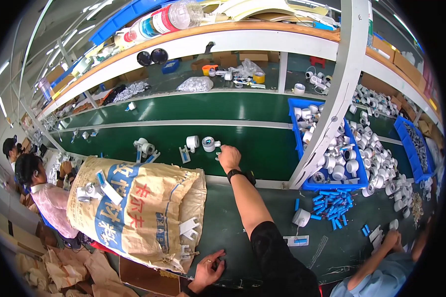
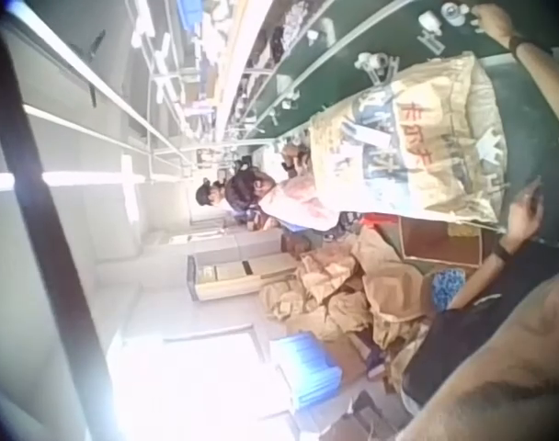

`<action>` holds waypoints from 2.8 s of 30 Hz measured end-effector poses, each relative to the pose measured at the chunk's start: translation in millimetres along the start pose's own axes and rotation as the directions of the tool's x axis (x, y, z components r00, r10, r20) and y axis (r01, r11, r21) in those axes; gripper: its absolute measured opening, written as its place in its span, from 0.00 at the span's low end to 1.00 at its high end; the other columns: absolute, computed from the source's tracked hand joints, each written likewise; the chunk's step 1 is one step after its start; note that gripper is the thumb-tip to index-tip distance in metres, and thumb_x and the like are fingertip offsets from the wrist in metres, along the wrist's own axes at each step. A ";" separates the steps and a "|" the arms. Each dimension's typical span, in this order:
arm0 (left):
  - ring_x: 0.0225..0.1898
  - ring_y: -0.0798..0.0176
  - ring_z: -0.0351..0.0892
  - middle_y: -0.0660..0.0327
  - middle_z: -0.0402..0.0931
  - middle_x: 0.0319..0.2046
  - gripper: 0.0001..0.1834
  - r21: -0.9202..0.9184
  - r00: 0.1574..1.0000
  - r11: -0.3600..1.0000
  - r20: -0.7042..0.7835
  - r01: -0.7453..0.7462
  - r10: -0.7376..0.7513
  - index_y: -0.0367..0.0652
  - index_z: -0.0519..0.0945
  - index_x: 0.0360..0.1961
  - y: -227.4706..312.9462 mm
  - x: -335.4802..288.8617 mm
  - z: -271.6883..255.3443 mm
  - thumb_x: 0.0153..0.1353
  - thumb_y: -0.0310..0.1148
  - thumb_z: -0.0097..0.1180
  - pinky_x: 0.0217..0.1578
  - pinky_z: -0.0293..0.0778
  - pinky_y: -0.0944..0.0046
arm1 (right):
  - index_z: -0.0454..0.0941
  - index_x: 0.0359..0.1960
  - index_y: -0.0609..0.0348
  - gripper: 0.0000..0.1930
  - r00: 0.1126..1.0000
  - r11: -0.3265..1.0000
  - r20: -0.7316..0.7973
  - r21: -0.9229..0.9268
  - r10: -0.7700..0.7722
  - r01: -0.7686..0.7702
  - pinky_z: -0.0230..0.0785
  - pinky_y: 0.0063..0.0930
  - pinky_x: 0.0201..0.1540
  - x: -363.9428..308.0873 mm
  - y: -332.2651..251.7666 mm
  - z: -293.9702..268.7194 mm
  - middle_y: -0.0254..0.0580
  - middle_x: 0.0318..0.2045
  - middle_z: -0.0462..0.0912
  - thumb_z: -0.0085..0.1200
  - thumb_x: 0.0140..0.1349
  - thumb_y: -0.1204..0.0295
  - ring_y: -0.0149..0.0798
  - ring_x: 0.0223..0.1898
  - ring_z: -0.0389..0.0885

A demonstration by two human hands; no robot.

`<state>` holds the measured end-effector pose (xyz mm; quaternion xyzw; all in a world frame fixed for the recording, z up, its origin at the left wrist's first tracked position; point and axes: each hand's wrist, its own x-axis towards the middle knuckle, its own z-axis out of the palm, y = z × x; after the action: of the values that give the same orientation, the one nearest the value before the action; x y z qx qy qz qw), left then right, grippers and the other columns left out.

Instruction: The person peels backing from adhesive strips, presses the strips onto light panels, and inserts batteries into the panels. They then connect wires from the panels to camera housings and fit the panels into the housings before placing the assembled units on the workspace.

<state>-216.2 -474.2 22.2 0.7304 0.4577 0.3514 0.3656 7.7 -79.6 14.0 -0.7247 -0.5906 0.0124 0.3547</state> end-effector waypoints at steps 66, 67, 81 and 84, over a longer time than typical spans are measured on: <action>0.67 0.54 0.70 0.54 0.70 0.66 0.43 -0.862 0.851 0.081 0.506 0.500 0.138 0.38 0.62 0.72 99.2 93.5 26.5 0.70 0.62 0.52 0.68 0.66 0.50 | 0.80 0.59 0.68 0.16 0.708 0.296 0.703 0.692 -0.068 -0.659 0.76 0.25 0.51 -230.7 -39.4 -385.4 0.41 0.44 0.88 0.55 0.73 0.73 0.31 0.44 0.84; 0.67 0.55 0.71 0.52 0.70 0.65 0.42 -0.882 0.877 0.176 0.461 0.437 0.133 0.38 0.63 0.71 107.5 89.7 27.3 0.68 0.55 0.60 0.68 0.67 0.51 | 0.80 0.59 0.68 0.16 0.719 0.278 0.694 0.697 -0.030 -0.661 0.76 0.25 0.51 -245.8 -34.7 -396.5 0.41 0.44 0.88 0.55 0.73 0.73 0.31 0.44 0.84; 0.65 0.53 0.74 0.47 0.68 0.68 0.44 -0.816 0.908 0.529 0.377 0.232 0.183 0.40 0.67 0.67 141.0 87.9 68.7 0.51 0.31 0.79 0.65 0.73 0.52 | 0.81 0.60 0.61 0.16 0.847 0.351 0.511 0.773 0.149 -0.528 0.74 0.21 0.49 -350.8 19.6 -436.6 0.39 0.44 0.89 0.53 0.73 0.77 0.24 0.43 0.81; 0.65 0.53 0.74 0.47 0.68 0.68 0.43 -0.803 0.899 0.550 0.391 0.230 0.195 0.40 0.67 0.67 145.7 88.3 76.5 0.52 0.30 0.78 0.65 0.73 0.53 | 0.81 0.60 0.61 0.17 0.836 0.376 0.517 0.749 0.181 -0.545 0.73 0.25 0.52 -355.8 24.8 -444.0 0.41 0.46 0.88 0.51 0.73 0.80 0.28 0.48 0.82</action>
<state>-61.9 -454.4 125.4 0.5227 0.1487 0.3487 0.7636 115.3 -610.3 190.3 -0.5357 -0.3731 0.5206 0.5503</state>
